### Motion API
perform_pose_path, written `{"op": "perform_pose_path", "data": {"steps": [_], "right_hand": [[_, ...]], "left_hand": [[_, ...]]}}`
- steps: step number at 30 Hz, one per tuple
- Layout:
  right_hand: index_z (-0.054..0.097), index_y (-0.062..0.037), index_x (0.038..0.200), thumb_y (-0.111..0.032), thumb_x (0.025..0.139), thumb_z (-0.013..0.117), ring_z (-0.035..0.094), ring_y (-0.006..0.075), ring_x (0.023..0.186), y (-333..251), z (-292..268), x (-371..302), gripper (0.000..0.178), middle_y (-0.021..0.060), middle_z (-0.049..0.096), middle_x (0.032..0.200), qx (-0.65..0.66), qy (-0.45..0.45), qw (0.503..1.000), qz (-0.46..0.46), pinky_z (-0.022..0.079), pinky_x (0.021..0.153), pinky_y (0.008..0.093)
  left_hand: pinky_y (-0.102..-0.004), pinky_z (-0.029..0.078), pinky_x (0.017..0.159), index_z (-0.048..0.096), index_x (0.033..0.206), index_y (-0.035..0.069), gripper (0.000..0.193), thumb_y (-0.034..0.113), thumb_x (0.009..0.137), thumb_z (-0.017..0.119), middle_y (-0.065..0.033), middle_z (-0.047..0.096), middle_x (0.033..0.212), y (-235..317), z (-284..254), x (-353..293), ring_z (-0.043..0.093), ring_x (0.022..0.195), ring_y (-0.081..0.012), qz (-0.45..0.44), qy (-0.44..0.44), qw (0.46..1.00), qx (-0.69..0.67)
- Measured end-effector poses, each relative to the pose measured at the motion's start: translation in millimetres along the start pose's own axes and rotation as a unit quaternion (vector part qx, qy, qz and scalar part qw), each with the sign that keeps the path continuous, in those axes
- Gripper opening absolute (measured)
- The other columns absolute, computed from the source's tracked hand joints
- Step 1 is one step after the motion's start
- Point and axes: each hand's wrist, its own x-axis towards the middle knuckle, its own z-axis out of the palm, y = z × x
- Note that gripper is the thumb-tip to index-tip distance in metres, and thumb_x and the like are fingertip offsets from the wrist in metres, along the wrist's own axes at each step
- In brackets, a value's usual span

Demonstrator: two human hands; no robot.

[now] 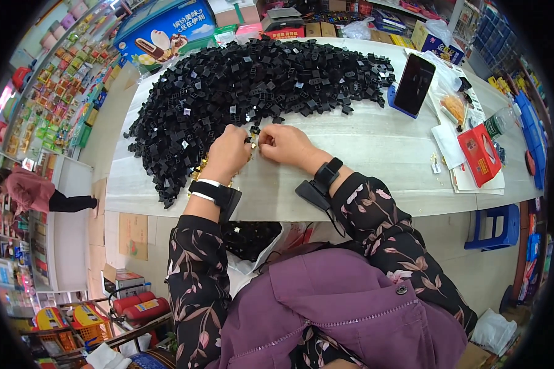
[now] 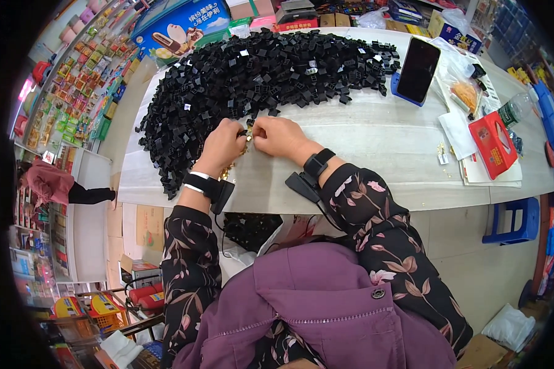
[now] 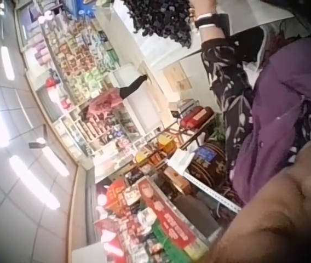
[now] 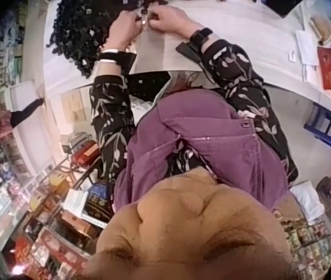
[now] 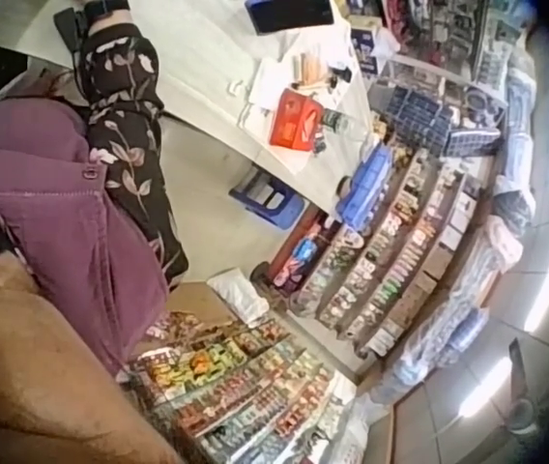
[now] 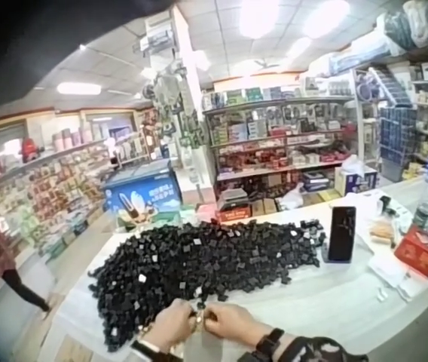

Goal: The person assembles components by hand by picking up a black plastic piece and a gold metal clip, fitting the clip into the plastic piece, and dropping the finished assembly into a bag. This process is repeated for several more units throughout the video.

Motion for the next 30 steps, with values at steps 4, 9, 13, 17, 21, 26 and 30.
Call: {"op": "perform_pose_path", "data": {"steps": [4,9,13,17,21,26,30], "right_hand": [[0.063,-0.0049,0.082,-0.020,0.074,0.061,0.063,0.0242,0.071,-1,2,1,0.017,0.0091,0.065,0.075,0.041,0.005,0.999,-0.018,0.050,0.064,0.0327],[0.066,-0.0097,0.083,-0.025,0.074,0.059,0.064,0.0245,0.074,9,-10,2,0.019,0.0076,0.067,0.080,0.096,-0.059,0.991,0.067,0.050,0.068,0.0331],[0.068,-0.0099,0.085,-0.026,0.075,0.060,0.064,0.0232,0.072,4,-17,0,0.020,0.0073,0.067,0.079,0.059,-0.142,0.988,0.022,0.050,0.066,0.0320],[0.068,-0.0101,0.086,-0.026,0.075,0.061,0.064,0.0235,0.072,-4,-13,-3,0.021,0.0064,0.067,0.077,-0.027,-0.112,0.993,0.035,0.050,0.066,0.0323],[0.068,-0.0106,0.086,-0.026,0.076,0.061,0.064,0.0253,0.072,-8,-13,-8,0.020,0.0062,0.066,0.077,0.038,-0.079,0.996,0.006,0.050,0.065,0.0330],[0.067,-0.0112,0.085,-0.025,0.077,0.062,0.062,0.0235,0.069,-12,-4,-15,0.016,0.0055,0.065,0.079,-0.092,-0.067,0.991,-0.066,0.050,0.063,0.0318],[0.065,-0.0088,0.084,-0.024,0.078,0.065,0.060,0.0165,0.066,-9,-2,-11,0.016,0.0040,0.064,0.079,-0.014,-0.055,0.997,-0.048,0.049,0.061,0.0284]], "left_hand": [[-0.0314,0.048,0.061,0.060,0.099,0.002,0.023,0.018,0.083,0.057,-0.0133,0.063,0.090,-12,0,-7,0.060,0.074,-0.0218,-0.035,0.066,0.990,-0.118],[-0.0189,0.039,0.048,0.054,0.114,0.006,0.026,0.017,0.091,0.051,-0.0077,0.062,0.087,8,-15,-38,0.053,0.064,-0.0081,-0.189,0.010,0.751,-0.633],[-0.0152,0.034,0.045,0.051,0.119,0.007,0.027,0.016,0.093,0.049,-0.0045,0.060,0.085,17,-10,-69,0.049,0.059,-0.0040,-0.197,0.034,0.632,-0.749],[-0.0175,0.036,0.046,0.052,0.116,0.006,0.026,0.015,0.092,0.051,-0.0041,0.059,0.083,20,6,-83,0.049,0.057,-0.0060,-0.211,0.044,0.599,-0.771],[-0.0175,0.039,0.047,0.053,0.115,0.006,0.025,0.014,0.091,0.053,-0.0038,0.059,0.083,26,13,-84,0.051,0.058,-0.0059,-0.204,0.074,0.645,-0.733],[-0.0182,0.042,0.049,0.053,0.116,0.005,0.026,0.011,0.090,0.053,-0.0037,0.059,0.084,34,15,-86,0.054,0.061,-0.0058,-0.166,0.078,0.708,-0.682],[-0.0185,0.043,0.049,0.053,0.114,0.004,0.025,0.010,0.090,0.054,-0.0038,0.060,0.084,40,18,-86,0.054,0.062,-0.0057,-0.156,0.104,0.728,-0.659]]}}
